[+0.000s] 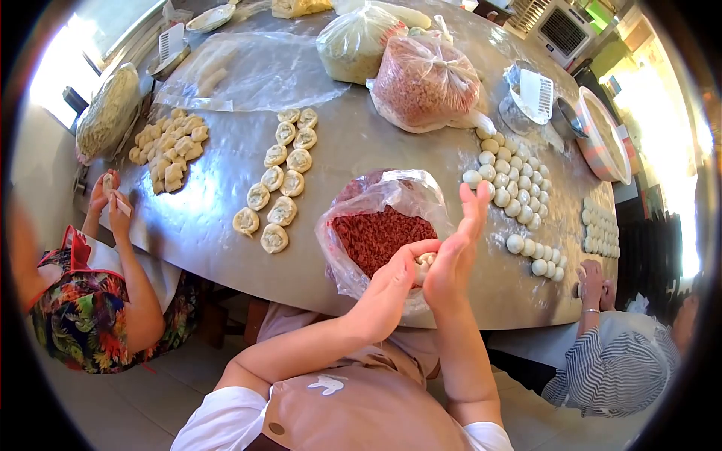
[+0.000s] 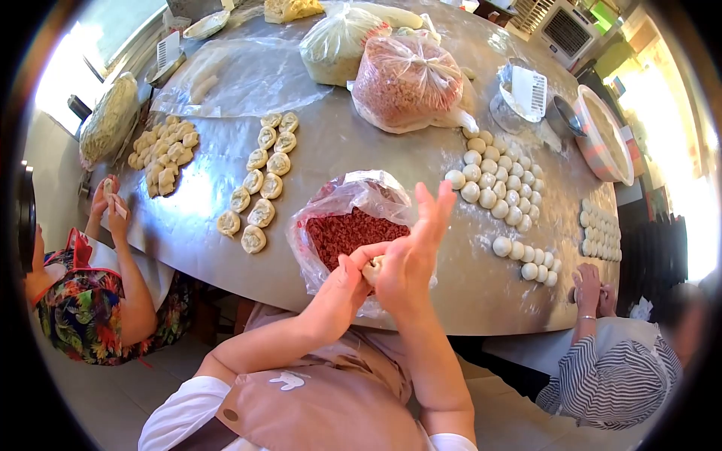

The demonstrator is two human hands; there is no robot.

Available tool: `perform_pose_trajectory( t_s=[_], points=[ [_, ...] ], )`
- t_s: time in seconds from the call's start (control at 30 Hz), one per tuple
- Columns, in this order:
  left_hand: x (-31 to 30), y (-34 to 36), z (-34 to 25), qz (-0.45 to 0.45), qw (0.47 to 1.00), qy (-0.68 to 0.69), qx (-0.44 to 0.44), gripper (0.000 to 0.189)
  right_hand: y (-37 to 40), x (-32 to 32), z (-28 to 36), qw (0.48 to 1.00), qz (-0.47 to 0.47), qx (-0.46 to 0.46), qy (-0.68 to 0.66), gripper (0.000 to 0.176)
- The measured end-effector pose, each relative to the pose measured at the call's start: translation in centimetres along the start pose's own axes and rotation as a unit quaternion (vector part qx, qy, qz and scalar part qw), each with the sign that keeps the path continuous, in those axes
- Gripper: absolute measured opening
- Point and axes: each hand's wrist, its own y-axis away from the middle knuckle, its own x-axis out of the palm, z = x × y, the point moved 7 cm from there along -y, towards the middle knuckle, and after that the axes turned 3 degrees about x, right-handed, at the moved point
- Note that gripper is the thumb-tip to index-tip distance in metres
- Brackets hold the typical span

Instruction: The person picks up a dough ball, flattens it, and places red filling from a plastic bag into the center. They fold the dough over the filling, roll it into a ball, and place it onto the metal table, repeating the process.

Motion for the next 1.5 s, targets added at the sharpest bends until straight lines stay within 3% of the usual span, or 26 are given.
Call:
perform_pose_trajectory(
  t_s=[0.03, 0.1, 0.13, 0.17, 0.23, 0.3, 0.33, 0.43, 0.53, 0.57, 0.63, 0.7, 0.8, 0.83, 0.87, 0.9, 0.93, 0.97, 1.0, 1.07, 1.1, 1.2, 1.23, 1.33, 1.47, 1.5],
  points=[
    [0.2, -0.1, -0.2, -0.001, 0.994, 0.106, -0.031, 0.073, 0.4, 0.5, 0.8, 0.999, 0.026, -0.031, -0.003, 0.089],
    [0.1, -0.4, -1.6, -0.005, 0.999, 0.012, 0.042, 0.065, 0.9, 1.2, 2.7, 0.989, 0.059, -0.126, -0.046, 0.085],
    [0.1, -0.4, -2.3, -0.006, 0.996, -0.035, 0.077, 0.062, 1.0, 1.4, 2.7, 0.987, 0.068, -0.080, -0.120, 0.089],
    [-0.1, -0.2, -2.6, -0.039, 0.994, -0.024, 0.098, 0.048, 1.5, 1.6, 2.7, 0.978, 0.076, -0.032, -0.193, 0.093],
    [-1.3, -0.2, -1.6, -0.076, 0.992, -0.073, 0.073, 0.040, 2.0, 1.7, 2.5, 0.936, 0.072, 0.027, -0.344, 0.096],
    [-2.5, -0.1, -1.3, -0.155, 0.986, -0.058, 0.022, 0.036, 2.2, 1.7, 2.6, 0.931, 0.062, 0.021, -0.359, 0.097],
    [-3.1, -0.3, -1.4, -0.169, 0.984, -0.039, 0.037, 0.037, 2.3, 1.6, 2.6, 0.929, 0.057, 0.018, -0.365, 0.097],
    [-5.2, -0.5, -2.0, -0.221, 0.974, 0.004, 0.051, 0.046, 3.7, 1.5, 2.3, 0.969, 0.084, 0.016, -0.234, 0.079],
    [-6.0, -0.6, -3.4, -0.258, 0.953, 0.010, 0.159, 0.048, 5.6, 3.6, 1.1, 0.974, 0.127, 0.041, -0.185, 0.070],
    [-6.0, -0.6, -3.0, -0.204, 0.967, 0.025, 0.153, 0.043, 5.9, 4.1, 1.2, 0.969, 0.122, 0.048, -0.209, 0.063],
    [-5.2, -0.7, -3.2, -0.124, 0.979, 0.048, 0.156, 0.051, 5.7, 4.2, 1.1, 0.960, 0.103, 0.096, -0.244, 0.051],
    [-3.9, -0.8, -3.8, -0.032, 0.976, 0.179, 0.117, 0.091, 5.4, 3.6, 0.8, 0.945, 0.074, 0.179, -0.264, 0.044],
    [-3.7, -0.5, -5.4, -0.052, 0.983, 0.010, 0.178, 0.095, 5.0, 3.7, -0.4, 0.937, 0.141, 0.170, -0.271, 0.049],
    [-3.7, -0.4, -4.9, -0.052, 0.980, -0.078, 0.177, 0.083, 5.2, 4.2, 0.0, 0.925, 0.191, 0.199, -0.260, 0.058],
    [-3.5, 0.0, -4.0, 0.016, 0.996, -0.041, 0.084, 0.067, 5.3, 4.4, 0.3, 0.923, 0.185, 0.185, -0.281, 0.061],
    [-4.5, -0.4, -3.1, 0.062, 0.983, -0.064, 0.159, 0.064, 5.5, 4.8, 0.4, 0.921, 0.178, 0.170, -0.301, 0.064],
    [-5.2, -0.5, -2.6, 0.049, 0.981, -0.071, 0.176, 0.064, 5.6, 4.9, 0.6, 0.918, 0.171, 0.156, -0.321, 0.067],
    [-5.8, -0.6, -2.1, 0.036, 0.977, -0.079, 0.192, 0.064, 5.1, 4.6, 1.3, 0.939, 0.156, 0.096, -0.292, 0.055],
    [-5.4, -0.4, -2.7, -0.036, 0.985, -0.072, 0.152, 0.066, 5.1, 4.4, 1.4, 0.950, 0.127, 0.099, -0.267, 0.055],
    [-4.4, -0.2, -3.5, -0.083, 0.989, -0.010, 0.120, 0.071, 5.1, 4.2, 1.7, 0.969, 0.064, 0.100, -0.216, 0.057],
    [-3.7, -0.2, -3.9, -0.060, 0.989, 0.045, 0.128, 0.073, 4.6, 3.4, 1.9, 0.976, 0.107, 0.105, -0.159, 0.063],
    [-3.3, 0.2, -3.4, 0.006, 0.986, 0.134, 0.098, 0.075, 5.4, 3.6, 0.1, 0.893, 0.189, 0.223, -0.342, 0.068],
    [-3.4, 0.4, -3.1, 0.035, 0.994, 0.061, 0.079, 0.071, 5.7, 4.0, -0.1, 0.892, 0.202, 0.223, -0.339, 0.070],
    [-3.5, 0.1, -3.3, 0.010, 0.993, -0.037, 0.110, 0.049, 5.9, 4.5, 0.3, 0.886, 0.220, 0.204, -0.353, 0.073],
    [-4.5, -0.2, -2.6, -0.029, 0.991, 0.017, 0.132, 0.053, 5.1, 3.6, 2.0, 0.973, 0.124, 0.086, -0.177, 0.064],
    [-3.8, -0.2, -3.1, -0.045, 0.988, 0.068, 0.133, 0.056, 5.0, 3.3, 2.0, 0.960, 0.147, 0.114, -0.209, 0.064]
  ],
)
